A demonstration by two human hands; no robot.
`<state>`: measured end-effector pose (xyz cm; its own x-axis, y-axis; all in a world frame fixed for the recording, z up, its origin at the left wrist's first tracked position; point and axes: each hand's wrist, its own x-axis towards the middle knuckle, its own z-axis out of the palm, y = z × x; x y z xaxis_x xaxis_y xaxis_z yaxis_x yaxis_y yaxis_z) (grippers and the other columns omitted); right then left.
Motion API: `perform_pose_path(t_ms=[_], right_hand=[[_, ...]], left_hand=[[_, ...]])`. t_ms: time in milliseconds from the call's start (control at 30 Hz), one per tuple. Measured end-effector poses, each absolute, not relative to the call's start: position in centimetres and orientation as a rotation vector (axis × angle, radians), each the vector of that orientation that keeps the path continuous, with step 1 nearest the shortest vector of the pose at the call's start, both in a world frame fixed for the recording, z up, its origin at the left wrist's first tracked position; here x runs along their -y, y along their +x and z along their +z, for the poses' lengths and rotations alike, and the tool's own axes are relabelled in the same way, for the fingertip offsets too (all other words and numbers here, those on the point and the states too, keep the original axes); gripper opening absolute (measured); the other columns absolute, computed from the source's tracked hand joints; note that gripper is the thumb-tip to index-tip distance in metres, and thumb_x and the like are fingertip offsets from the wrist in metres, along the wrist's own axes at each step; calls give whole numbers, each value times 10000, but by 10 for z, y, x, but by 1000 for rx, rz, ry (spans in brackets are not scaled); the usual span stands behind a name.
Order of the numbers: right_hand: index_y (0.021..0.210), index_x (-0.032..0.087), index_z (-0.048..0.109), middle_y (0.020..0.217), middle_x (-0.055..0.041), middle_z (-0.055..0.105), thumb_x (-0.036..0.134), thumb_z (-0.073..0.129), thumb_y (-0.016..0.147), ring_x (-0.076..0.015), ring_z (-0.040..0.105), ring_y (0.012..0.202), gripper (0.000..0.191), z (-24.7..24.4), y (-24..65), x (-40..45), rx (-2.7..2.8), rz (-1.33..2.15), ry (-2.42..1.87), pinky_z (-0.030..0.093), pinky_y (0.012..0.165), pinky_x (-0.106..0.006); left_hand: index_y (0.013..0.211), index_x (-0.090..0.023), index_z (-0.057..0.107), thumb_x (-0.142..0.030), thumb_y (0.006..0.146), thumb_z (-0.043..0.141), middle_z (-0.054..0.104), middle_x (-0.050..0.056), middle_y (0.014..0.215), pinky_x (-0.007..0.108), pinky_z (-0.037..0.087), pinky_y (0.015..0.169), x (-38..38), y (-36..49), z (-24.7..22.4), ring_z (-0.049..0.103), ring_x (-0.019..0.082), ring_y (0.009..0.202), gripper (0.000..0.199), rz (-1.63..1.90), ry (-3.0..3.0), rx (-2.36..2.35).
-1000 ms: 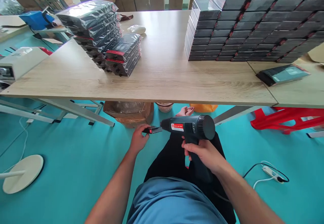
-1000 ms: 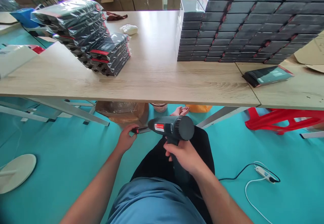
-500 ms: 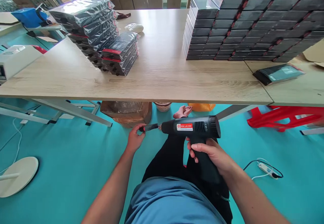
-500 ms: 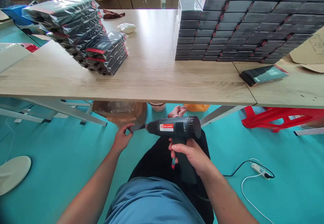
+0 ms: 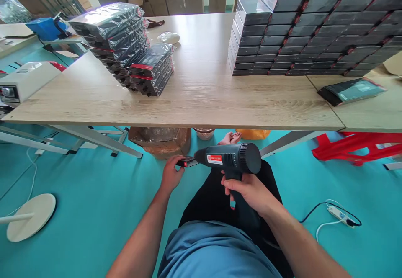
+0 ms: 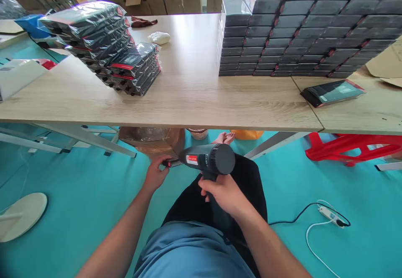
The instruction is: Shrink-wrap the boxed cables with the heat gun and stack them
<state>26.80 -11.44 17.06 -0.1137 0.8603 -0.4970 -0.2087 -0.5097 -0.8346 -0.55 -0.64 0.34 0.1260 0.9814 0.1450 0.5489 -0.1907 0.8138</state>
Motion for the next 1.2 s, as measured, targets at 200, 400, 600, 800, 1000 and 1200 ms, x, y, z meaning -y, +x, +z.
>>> perform_pose_path(t_ms=[200,400,600,800,1000,1200], right_hand=[[951,159,724,819,-43,698,332,796,726,-174,611,657,293,166,278,114,763,1782,-1298,508,555,-305],[1034,149,725,793,-46,709,342,769,778,-177,618,654,323,156,292,113,705,1701,-1429,511,559,-300],[1004,161,726,774,-36,697,354,766,797,-179,607,663,286,160,284,112,781,1652,-1427,514,584,-315],[1021,159,729,842,-55,706,359,779,783,-185,611,668,315,159,286,112,809,1678,-1383,515,568,-320],[991,158,728,807,-43,700,340,784,774,-174,614,667,288,171,280,104,789,1759,-1247,511,572,-302],[844,172,710,810,-35,666,341,786,727,-166,596,661,219,174,266,116,863,1907,-1287,497,566,-303]], left_hand=[[1029,-243,738,-187,717,616,721,62,1065,451,511,997,3,-9,-1,661,249,1031,339,1013,1627,-1503],[1037,-225,742,-209,693,596,700,49,981,399,519,918,6,-9,-2,661,228,936,374,994,1465,-1518],[1067,-229,743,-219,700,589,692,52,993,383,519,864,8,-10,3,654,230,928,398,945,1440,-1522],[989,-210,702,-257,668,564,714,62,959,395,523,885,4,-17,-5,662,256,970,353,1016,1309,-1473],[870,-203,639,-341,638,511,704,56,805,392,543,647,-4,-16,-13,670,263,753,299,1051,854,-1342],[860,-214,667,-315,659,521,720,73,798,422,571,678,-10,-11,-7,690,258,736,269,1114,569,-1224]])
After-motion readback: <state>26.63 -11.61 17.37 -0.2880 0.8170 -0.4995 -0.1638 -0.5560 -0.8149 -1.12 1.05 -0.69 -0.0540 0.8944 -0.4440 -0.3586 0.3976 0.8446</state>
